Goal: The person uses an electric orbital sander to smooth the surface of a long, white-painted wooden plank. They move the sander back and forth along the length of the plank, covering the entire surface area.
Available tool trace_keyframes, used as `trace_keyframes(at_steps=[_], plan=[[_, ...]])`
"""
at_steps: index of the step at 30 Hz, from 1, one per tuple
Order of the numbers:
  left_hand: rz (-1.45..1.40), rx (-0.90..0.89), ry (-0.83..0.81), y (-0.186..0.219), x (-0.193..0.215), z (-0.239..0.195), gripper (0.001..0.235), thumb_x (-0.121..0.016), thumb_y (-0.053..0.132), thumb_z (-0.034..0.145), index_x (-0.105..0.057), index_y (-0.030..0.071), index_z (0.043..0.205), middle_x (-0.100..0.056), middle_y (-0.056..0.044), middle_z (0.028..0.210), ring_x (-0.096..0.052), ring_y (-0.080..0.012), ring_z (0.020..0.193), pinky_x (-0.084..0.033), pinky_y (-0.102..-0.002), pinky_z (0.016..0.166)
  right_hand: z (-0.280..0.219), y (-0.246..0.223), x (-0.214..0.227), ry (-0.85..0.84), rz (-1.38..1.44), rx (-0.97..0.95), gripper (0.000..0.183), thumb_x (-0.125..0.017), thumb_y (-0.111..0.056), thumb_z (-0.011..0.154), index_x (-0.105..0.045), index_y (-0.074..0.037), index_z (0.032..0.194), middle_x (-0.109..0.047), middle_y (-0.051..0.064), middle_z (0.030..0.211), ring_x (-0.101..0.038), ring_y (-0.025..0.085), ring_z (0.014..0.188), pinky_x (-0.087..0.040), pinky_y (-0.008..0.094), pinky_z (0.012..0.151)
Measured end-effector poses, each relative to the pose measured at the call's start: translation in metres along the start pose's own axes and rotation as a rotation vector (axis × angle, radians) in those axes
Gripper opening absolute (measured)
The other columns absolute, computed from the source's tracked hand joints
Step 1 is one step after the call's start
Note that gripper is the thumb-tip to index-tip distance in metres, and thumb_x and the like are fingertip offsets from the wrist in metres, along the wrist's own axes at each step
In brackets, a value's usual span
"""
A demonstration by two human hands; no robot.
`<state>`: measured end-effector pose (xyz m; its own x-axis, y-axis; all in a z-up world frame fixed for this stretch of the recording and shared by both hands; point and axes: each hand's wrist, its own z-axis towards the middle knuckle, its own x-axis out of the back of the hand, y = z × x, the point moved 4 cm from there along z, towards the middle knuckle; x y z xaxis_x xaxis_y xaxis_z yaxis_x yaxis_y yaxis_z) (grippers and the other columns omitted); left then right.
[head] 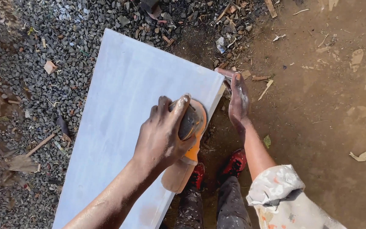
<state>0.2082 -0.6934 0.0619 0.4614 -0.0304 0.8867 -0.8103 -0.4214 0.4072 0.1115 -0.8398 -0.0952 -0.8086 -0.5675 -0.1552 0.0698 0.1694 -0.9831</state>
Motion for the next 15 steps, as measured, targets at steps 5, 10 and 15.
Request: trace_keyframes(at_steps=[5, 10, 15], plan=[[0.054, 0.109, -0.125, -0.003, -0.017, -0.040, 0.089, -0.089, 0.031, 0.070, -0.044, 0.010, 0.144, -0.052, -0.026, 0.112, -0.067, -0.0491, 0.094, -0.063, -0.066, 0.069, 0.007, 0.021, 0.007, 0.044, -0.017, -0.093, 0.062, -0.025, -0.055, 0.110, -0.067, -0.013, 0.127, -0.062, 0.016, 0.136, -0.050, 0.032, 0.138, -0.035, 0.050, 0.121], [-0.012, -0.017, 0.017, 0.019, -0.008, 0.016, 0.085, -0.087, 0.024, 0.071, -0.043, 0.009, 0.142, -0.050, -0.024, 0.108, -0.068, -0.0504, 0.089, -0.061, -0.066, 0.065, 0.007, 0.003, 0.003, -0.001, 0.076, -0.185, 0.073, -0.028, -0.070, 0.102, -0.065, -0.015, 0.130, -0.053, 0.022, 0.145, -0.041, 0.043, 0.144, -0.026, 0.060, 0.123], [-0.047, 0.024, -0.043, 0.014, -0.004, -0.006, 0.087, -0.087, 0.021, 0.071, -0.042, 0.009, 0.145, -0.050, -0.025, 0.108, -0.067, -0.0524, 0.090, -0.061, -0.068, 0.067, 0.014, -0.004, -0.001, 0.074, 0.121, -0.211, 0.093, -0.032, -0.077, 0.096, -0.056, 0.004, 0.136, -0.040, 0.040, 0.151, -0.031, 0.056, 0.147, -0.019, 0.065, 0.124]])
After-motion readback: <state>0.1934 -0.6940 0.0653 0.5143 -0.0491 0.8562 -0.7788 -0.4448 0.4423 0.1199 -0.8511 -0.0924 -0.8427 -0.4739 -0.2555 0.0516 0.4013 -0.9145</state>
